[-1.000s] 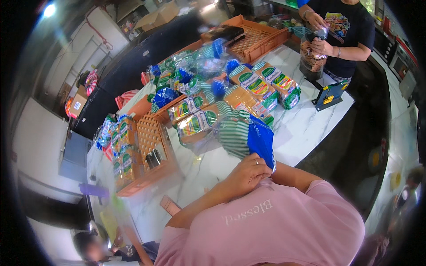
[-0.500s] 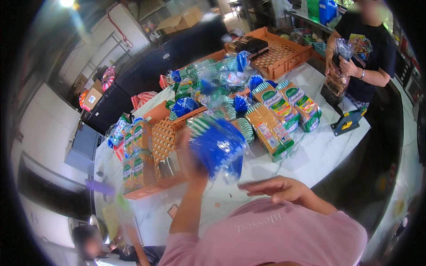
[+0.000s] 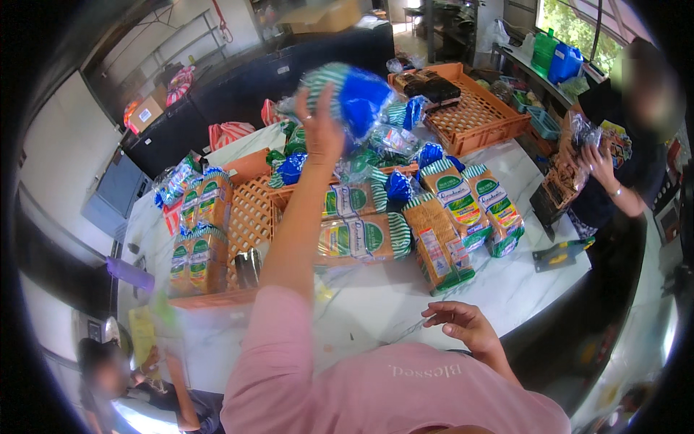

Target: The person packs small, individually wrapped items into clear plastic bags. They repeatedly pick up items from a table, place them into a bag, and then set the filled bag down. Another person is visible in the background working at the same table.

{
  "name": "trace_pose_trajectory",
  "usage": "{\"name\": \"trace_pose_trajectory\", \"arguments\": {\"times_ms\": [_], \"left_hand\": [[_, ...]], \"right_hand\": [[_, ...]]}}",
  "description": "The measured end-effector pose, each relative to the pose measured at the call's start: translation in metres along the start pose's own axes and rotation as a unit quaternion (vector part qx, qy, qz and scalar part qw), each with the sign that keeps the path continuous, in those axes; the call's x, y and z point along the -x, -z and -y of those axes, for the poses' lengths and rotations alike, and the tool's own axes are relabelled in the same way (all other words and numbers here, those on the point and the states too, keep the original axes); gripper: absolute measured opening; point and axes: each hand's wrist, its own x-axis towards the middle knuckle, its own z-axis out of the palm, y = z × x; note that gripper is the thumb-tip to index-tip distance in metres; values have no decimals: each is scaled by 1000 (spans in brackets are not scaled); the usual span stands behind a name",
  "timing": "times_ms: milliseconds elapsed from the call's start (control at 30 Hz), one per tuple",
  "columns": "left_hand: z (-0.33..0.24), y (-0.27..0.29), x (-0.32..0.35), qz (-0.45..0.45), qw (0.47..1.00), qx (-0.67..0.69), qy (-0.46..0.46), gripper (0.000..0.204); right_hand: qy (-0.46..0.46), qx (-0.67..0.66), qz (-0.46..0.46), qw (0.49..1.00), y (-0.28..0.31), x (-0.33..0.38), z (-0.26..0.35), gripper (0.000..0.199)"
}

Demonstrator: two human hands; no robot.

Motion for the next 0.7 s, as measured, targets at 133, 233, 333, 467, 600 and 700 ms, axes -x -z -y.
{"name": "trace_pose_trajectory", "arguments": {"times_ms": [133,233,333,467,600,700], "left_hand": [[-5,-60,34,1,981,162,108,70],[0,-85,49,103,972,136,162,60],[50,-105,82,285,958,4,37,35],[118,-132,129,562,788,-97,232,31],[232,-154,181,689,655,-137,278,44],[245,-172,193,696,605,-246,299,42]], "right_hand": [[-7,-11,-29,999,17,-19,-21,44],[-58,81,-94,991,47,-38,-77,43],[33,437,-142,887,69,-48,-140,44],[18,660,-139,738,62,-57,-167,46],[-52,695,-106,710,69,-64,-182,47],[-56,691,-102,713,72,-66,-184,48]]}}
